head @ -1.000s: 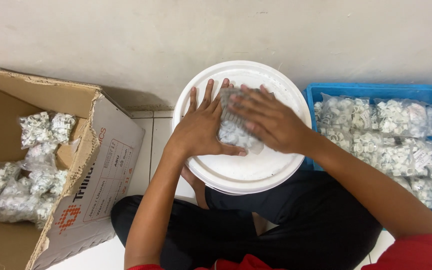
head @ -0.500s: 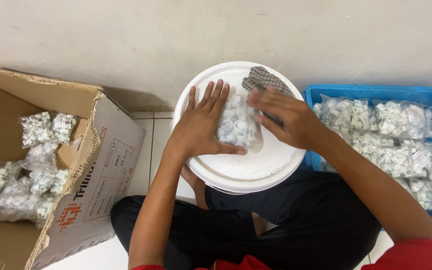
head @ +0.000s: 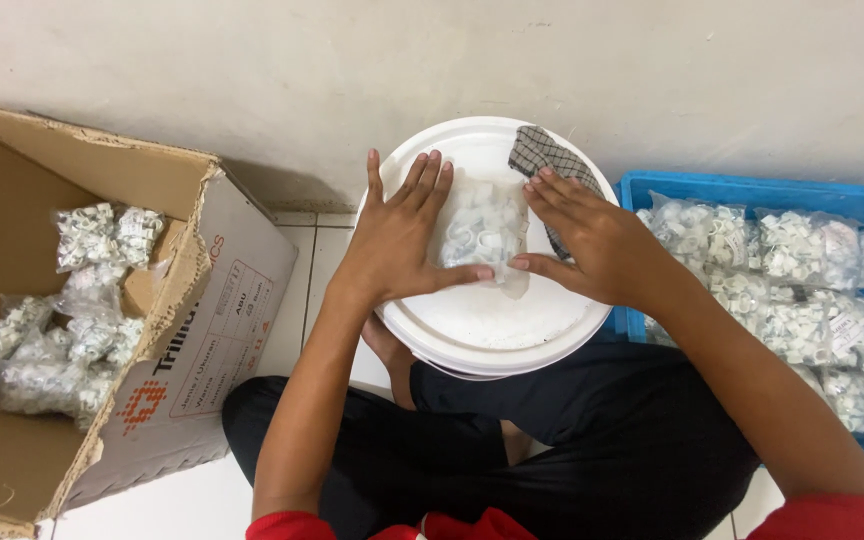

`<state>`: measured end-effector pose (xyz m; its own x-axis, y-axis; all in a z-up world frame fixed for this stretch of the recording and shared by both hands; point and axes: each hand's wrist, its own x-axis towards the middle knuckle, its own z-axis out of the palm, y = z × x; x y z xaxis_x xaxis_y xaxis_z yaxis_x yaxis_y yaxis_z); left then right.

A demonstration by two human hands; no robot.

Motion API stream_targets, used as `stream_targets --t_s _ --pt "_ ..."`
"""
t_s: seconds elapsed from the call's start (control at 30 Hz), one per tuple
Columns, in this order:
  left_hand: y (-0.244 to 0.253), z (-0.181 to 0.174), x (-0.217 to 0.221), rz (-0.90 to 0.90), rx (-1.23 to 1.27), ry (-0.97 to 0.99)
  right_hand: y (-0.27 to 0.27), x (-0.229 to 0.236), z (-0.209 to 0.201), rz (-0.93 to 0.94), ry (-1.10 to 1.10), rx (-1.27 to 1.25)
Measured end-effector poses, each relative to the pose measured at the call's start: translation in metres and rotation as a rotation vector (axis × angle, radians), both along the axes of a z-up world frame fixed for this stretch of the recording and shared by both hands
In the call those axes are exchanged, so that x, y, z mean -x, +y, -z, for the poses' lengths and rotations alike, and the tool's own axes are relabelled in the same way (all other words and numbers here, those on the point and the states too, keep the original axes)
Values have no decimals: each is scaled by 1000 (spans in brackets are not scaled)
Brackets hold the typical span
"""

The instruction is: The person is sorting and cleaning small plastic bags containing white components, moving them from a blue crate to a cardboard box after wiping them on a bucket lid.

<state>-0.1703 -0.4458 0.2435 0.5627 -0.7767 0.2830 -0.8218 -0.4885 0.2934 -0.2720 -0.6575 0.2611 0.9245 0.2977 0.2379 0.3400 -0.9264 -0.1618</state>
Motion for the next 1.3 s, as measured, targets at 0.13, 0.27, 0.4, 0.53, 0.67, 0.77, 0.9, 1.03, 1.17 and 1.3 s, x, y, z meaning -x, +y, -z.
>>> stream_targets --t_s 0.13,0.27,0.4,0.53,0.67,0.77,0.9,1.03,1.17,1.3 --pt "3 0 -1 -10 20 71 -2 1 4 2 21 56" --pt "14 -7 1 -14 -35 85 -2 1 3 18 45 80" --pt "18 -4 -1 67 -51 175 -1 2 3 32 89 91" --pt "16 -5 -2 102 -68 197 -1 1 10 -23 168 89" --pt "14 -11 0 151 -33 270 0 0 15 -57 158 45" --pt "14 -5 -1 161 54 227 0 0 15 -112 -7 -74" --pt "13 7 -3 105 224 -22 5 -2 7 -161 -304 -201" --pt "18 14 1 127 362 3 4 -3 14 -236 -385 -328" --pt "17 16 6 184 505 263 4 2 6 -284 -348 -360" --pt "4 8 23 -22 687 398 17 8 12 -131 -274 -571"
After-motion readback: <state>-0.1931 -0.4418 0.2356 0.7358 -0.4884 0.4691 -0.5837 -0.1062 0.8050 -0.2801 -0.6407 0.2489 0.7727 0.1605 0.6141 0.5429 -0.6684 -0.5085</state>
